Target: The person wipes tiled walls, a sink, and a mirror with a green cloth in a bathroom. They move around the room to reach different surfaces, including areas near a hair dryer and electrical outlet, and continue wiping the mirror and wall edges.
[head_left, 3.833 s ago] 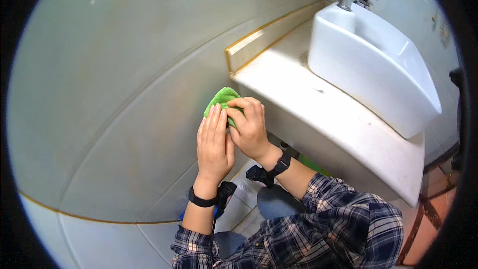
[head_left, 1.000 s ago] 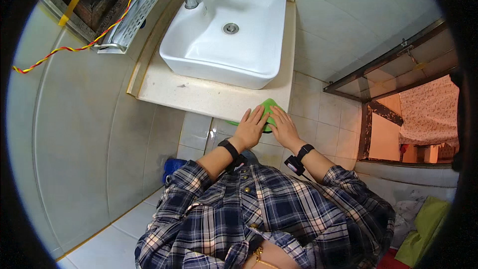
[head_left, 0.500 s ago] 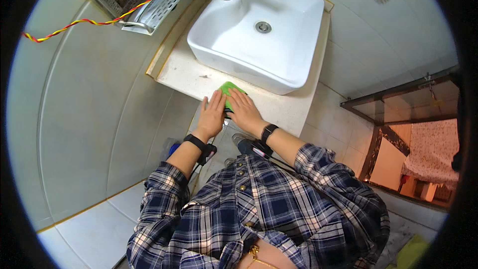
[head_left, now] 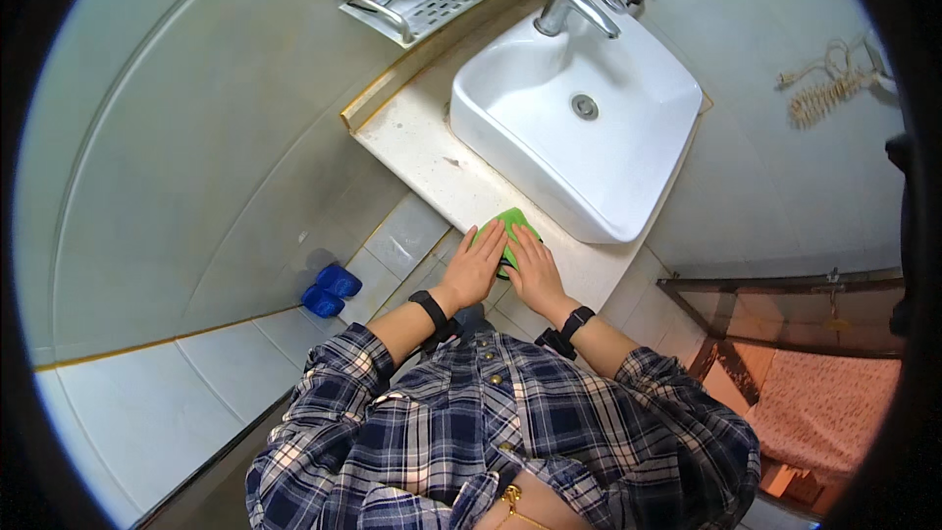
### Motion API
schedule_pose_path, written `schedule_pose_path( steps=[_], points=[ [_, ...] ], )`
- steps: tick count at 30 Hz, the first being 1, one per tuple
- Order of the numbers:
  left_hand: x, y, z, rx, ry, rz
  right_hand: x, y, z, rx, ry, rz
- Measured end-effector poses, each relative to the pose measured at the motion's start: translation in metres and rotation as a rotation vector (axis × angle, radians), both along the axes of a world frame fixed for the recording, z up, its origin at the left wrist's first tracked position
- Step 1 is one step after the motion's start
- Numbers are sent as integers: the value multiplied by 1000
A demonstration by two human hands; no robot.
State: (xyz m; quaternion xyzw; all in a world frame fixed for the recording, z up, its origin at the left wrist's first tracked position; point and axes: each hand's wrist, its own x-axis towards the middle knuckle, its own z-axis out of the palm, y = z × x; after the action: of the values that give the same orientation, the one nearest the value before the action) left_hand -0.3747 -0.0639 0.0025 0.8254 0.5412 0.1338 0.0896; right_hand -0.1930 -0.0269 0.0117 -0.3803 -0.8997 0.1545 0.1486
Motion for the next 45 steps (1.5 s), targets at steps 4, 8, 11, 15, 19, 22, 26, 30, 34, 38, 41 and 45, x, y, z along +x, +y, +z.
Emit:
schedule_pose_path(
  steps=[4,8,11,15,19,22,26,30,34,38,41,45],
  points=[
    [-17,8,0,101,98,17,-17,11,-4,53,118,17],
    [-49,19,3,160,-59,189,-61,44,-7,126,242,133],
    [-75,25,14,168,-148,356,-106,64,-2,64,331,211],
    [-114,-10,40,259,-106,528,-165,51,12,-67,406,329],
    [-148,-67,81,399,-22,686,-223,33,41,-81,565,660],
    [-157,-119,119,510,132,899,-272,2,69,-127,685,893],
    [-152,-181,165,577,339,1163,-327,-56,104,-274,820,1198],
    [-120,-264,207,536,589,1351,-342,-158,133,-400,909,1407],
    [-110,-326,243,484,732,1463,-355,-241,159,-483,1070,1441],
    [-121,-353,245,450,840,1477,-373,-283,160,-404,1111,1407],
    [-124,-367,223,319,833,1449,-374,-295,138,-342,1045,1379],
    [-129,-380,189,133,794,1316,-365,-287,96,-296,916,1359]
  ],
)
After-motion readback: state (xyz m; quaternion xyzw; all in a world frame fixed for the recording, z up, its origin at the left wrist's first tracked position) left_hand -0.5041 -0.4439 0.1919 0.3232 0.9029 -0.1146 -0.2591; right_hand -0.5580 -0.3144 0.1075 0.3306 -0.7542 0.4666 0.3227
